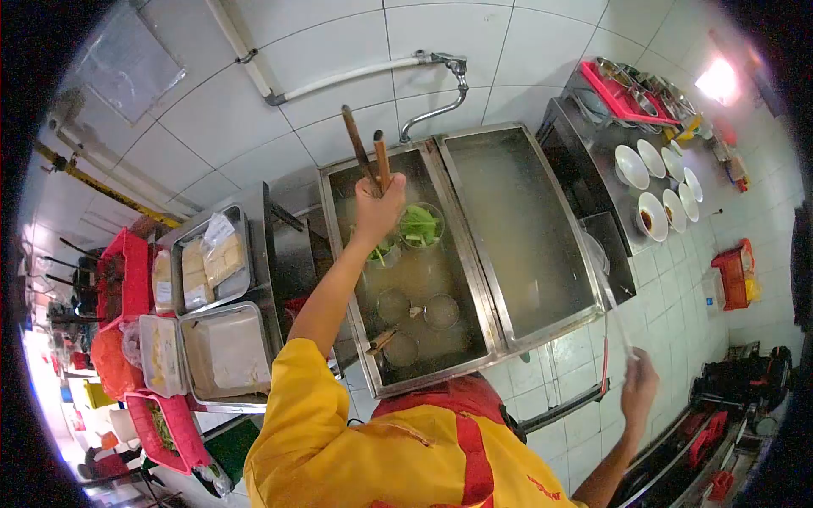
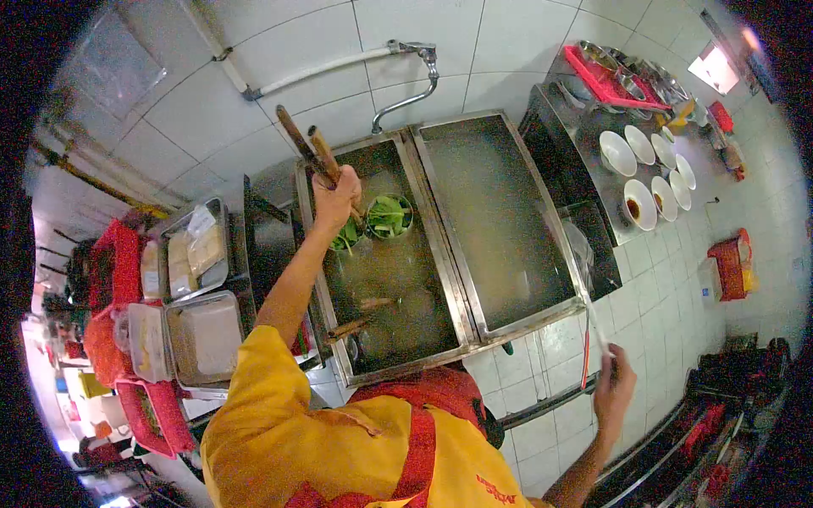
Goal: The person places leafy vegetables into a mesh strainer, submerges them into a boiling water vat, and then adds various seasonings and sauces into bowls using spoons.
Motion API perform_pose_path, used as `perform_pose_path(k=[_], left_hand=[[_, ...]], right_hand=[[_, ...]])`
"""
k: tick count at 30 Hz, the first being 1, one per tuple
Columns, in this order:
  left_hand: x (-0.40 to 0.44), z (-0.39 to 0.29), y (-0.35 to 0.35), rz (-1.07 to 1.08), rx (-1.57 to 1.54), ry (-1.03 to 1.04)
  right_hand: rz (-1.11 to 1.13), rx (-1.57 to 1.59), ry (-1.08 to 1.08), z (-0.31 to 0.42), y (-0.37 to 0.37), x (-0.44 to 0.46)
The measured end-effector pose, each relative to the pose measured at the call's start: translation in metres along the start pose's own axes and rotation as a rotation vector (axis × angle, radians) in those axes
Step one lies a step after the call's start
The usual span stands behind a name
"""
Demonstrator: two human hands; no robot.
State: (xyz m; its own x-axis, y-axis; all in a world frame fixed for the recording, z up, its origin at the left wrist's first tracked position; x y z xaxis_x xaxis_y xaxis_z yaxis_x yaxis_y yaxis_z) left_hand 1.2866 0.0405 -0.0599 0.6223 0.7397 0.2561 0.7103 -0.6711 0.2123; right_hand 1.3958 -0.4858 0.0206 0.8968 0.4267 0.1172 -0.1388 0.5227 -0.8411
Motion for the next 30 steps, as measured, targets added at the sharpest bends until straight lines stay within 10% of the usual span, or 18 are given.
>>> perform_pose_path(k=[9,30], left_hand=[[0.004,0.063,-0.002,-0.018,-0.012,-0.058],[0.006,0.154,-0.039,-0.015,0.204,-0.377]], right_hand=[[0.46,-0.286,-0.418,0.142,0.148,0.02],[0.441,-0.362,-0.628,0.177,0.31,0.023]])
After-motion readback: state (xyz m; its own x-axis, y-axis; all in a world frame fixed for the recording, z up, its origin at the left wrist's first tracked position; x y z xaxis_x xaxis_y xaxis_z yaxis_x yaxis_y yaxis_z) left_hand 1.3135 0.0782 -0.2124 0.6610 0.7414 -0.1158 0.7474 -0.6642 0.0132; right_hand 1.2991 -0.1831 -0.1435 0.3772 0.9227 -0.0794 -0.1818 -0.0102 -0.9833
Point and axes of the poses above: each hand's wrist, its own x-axis towards the middle knuckle, its own y-axis out of the palm, z = x × y, the point moved 7 cm from there along x, towards the middle knuckle
